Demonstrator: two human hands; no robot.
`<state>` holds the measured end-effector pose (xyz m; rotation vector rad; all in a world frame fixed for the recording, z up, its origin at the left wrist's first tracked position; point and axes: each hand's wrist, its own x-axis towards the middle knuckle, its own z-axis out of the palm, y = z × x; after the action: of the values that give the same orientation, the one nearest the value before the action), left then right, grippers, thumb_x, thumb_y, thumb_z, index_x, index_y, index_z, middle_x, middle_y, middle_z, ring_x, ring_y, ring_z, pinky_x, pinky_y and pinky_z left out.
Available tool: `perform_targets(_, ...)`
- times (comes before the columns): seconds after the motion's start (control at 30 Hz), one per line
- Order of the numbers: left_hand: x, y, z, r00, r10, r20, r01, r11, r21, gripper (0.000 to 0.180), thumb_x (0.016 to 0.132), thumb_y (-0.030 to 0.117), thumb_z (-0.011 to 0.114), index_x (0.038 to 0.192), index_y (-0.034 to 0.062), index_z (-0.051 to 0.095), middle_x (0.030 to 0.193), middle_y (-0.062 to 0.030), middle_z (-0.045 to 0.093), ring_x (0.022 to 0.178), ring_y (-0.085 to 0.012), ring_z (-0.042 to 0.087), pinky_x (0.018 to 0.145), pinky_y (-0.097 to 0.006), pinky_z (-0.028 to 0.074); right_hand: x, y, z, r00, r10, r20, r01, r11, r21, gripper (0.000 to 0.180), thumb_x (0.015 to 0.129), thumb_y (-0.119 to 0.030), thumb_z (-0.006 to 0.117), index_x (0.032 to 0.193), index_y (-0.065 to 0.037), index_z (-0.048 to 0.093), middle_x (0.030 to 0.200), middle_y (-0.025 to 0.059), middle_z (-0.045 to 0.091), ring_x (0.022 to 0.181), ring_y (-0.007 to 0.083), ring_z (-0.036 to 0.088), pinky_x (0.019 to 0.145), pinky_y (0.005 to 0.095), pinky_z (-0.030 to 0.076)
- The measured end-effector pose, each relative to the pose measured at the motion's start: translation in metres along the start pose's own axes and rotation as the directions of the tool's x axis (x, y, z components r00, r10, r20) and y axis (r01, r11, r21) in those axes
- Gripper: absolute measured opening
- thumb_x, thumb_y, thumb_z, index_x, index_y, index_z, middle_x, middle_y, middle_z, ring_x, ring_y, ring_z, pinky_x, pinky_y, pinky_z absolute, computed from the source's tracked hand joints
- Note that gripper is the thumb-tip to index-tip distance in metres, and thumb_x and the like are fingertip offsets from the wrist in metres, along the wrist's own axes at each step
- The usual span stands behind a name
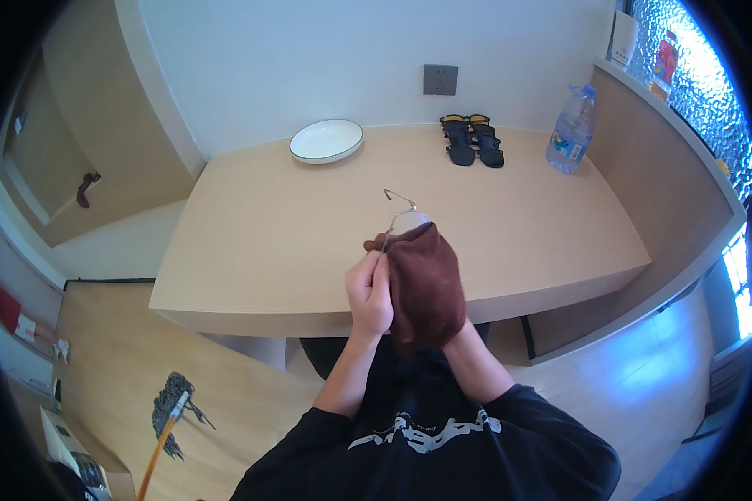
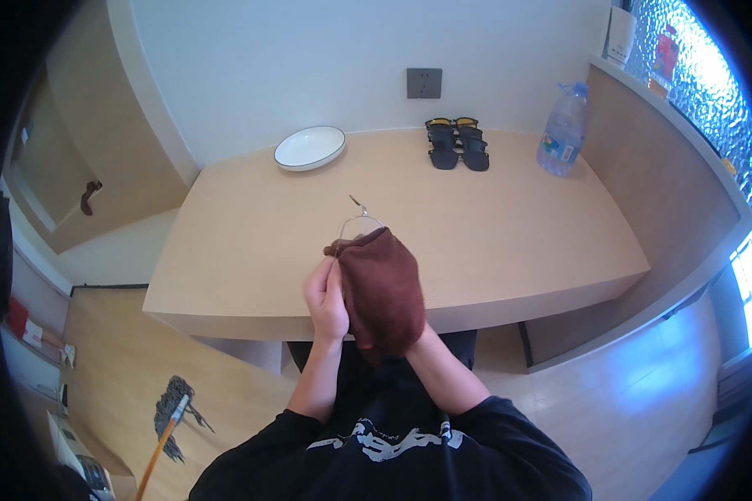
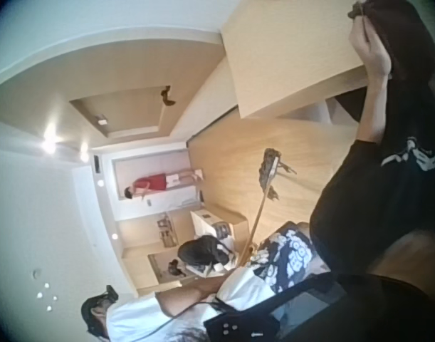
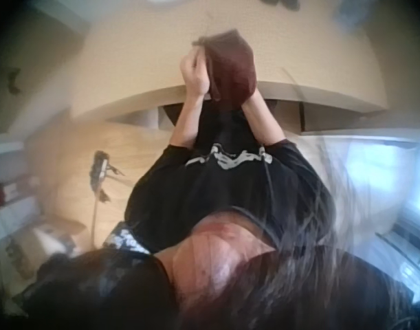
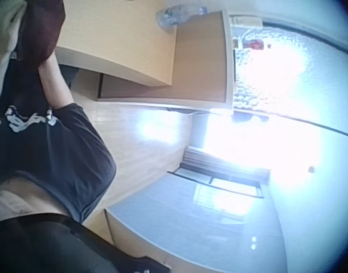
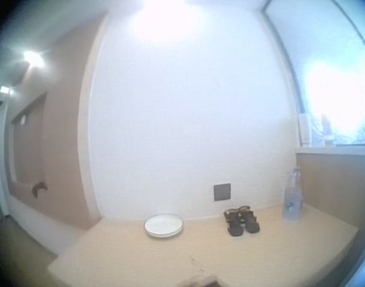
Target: The person wipes two pairs of sunglasses, a pair of eyeglasses, and a white plate with a brown cloth.
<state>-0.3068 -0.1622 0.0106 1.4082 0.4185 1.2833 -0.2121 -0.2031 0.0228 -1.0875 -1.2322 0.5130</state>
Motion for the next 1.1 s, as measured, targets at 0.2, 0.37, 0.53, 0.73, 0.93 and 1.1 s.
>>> perform_targets(0.2, -0.003, -0.003, 0.011, 0.996, 0.055, 0.071, -0.054, 0.998, -0.018, 0.024, 0.091, 0.007, 0.043, 0.07, -0.0019, 0.05, 0.063, -0.001, 0.049, 0.06, -0.0054, 0.04, 0.054, -0.022, 0.033, 0.01, 0.011, -0.024, 0.988, 0.147, 0.038, -0.151, 0.98, 0.129, 0.009, 0.079, -0.009, 0.059, 0.088, -0.005, 0.057, 0.084, 0.0048, 0.057, 0.076, 0.0141, 0.053, 0.07, 0.0242, 0.044)
perform_targets(0.37, 0.005, 0.001, -0.002, 1.0, 0.008, -0.006, -0.008, 0.998, -0.056, 0.024, 0.092, 0.008, 0.043, 0.071, -0.0018, 0.051, 0.068, 0.0, 0.052, 0.064, -0.0051, 0.042, 0.057, -0.02, 0.034, 0.007, -0.027, -0.002, 0.922, -0.38, 0.074, 0.354, 0.75, -0.558, 0.01, 0.075, -0.007, 0.059, 0.084, -0.004, 0.057, 0.079, 0.0095, 0.057, 0.076, 0.0249, 0.056, 0.067, 0.0313, 0.045)
perform_targets(0.53, 0.007, 0.0, 0.005, 0.999, 0.018, 0.047, -0.014, 0.997, -0.07, 0.024, 0.093, 0.009, 0.043, 0.073, -0.0011, 0.052, 0.066, 0.001, 0.05, 0.061, -0.0046, 0.04, 0.055, -0.02, 0.032, 0.02, -0.01, -0.015, 0.99, -0.084, 0.113, 0.11, 0.962, -0.251, 0.009, 0.075, -0.007, 0.059, 0.083, -0.004, 0.057, 0.077, 0.0088, 0.057, 0.075, 0.0207, 0.056, 0.066, 0.0284, 0.044)
perform_targets(0.73, 0.006, -0.009, -0.007, 0.998, -0.056, 0.012, 0.056, 0.998, -0.031, 0.024, 0.093, 0.009, 0.042, 0.072, -0.0002, 0.051, 0.062, 0.0035, 0.044, 0.059, -0.0034, 0.036, 0.052, -0.021, 0.03, 0.016, -0.002, 0.0, 0.921, -0.362, 0.141, 0.369, 0.704, -0.607, 0.01, 0.078, -0.014, 0.059, 0.086, -0.007, 0.057, 0.08, 0.0059, 0.056, 0.076, 0.0223, 0.054, 0.067, 0.0319, 0.044)
perform_targets(0.93, 0.003, -0.005, -0.001, 0.992, -0.028, 0.124, 0.022, 0.999, 0.05, 0.024, 0.092, 0.008, 0.042, 0.071, -0.0006, 0.049, 0.058, 0.0017, 0.04, 0.057, -0.0046, 0.036, 0.05, -0.023, 0.031, 0.022, -0.022, -0.018, 0.973, -0.023, 0.228, 0.098, 0.942, -0.322, 0.015, 0.075, -0.012, 0.056, 0.088, -0.006, 0.06, 0.084, 0.0073, 0.06, 0.077, 0.0191, 0.054, 0.07, 0.0287, 0.043)
perform_targets(1.1, 0.0, -0.01, -0.001, 0.996, 0.03, 0.081, -0.034, 0.998, 0.052, 0.023, 0.091, 0.007, 0.042, 0.07, -0.002, 0.048, 0.058, -0.0011, 0.044, 0.057, -0.0054, 0.038, 0.05, -0.023, 0.032, 0.015, -0.011, -0.016, 0.888, -0.415, 0.197, 0.45, 0.695, -0.561, 0.015, 0.08, -0.012, 0.057, 0.091, -0.003, 0.06, 0.085, 0.0078, 0.06, 0.077, 0.0143, 0.055, 0.069, 0.025, 0.043)
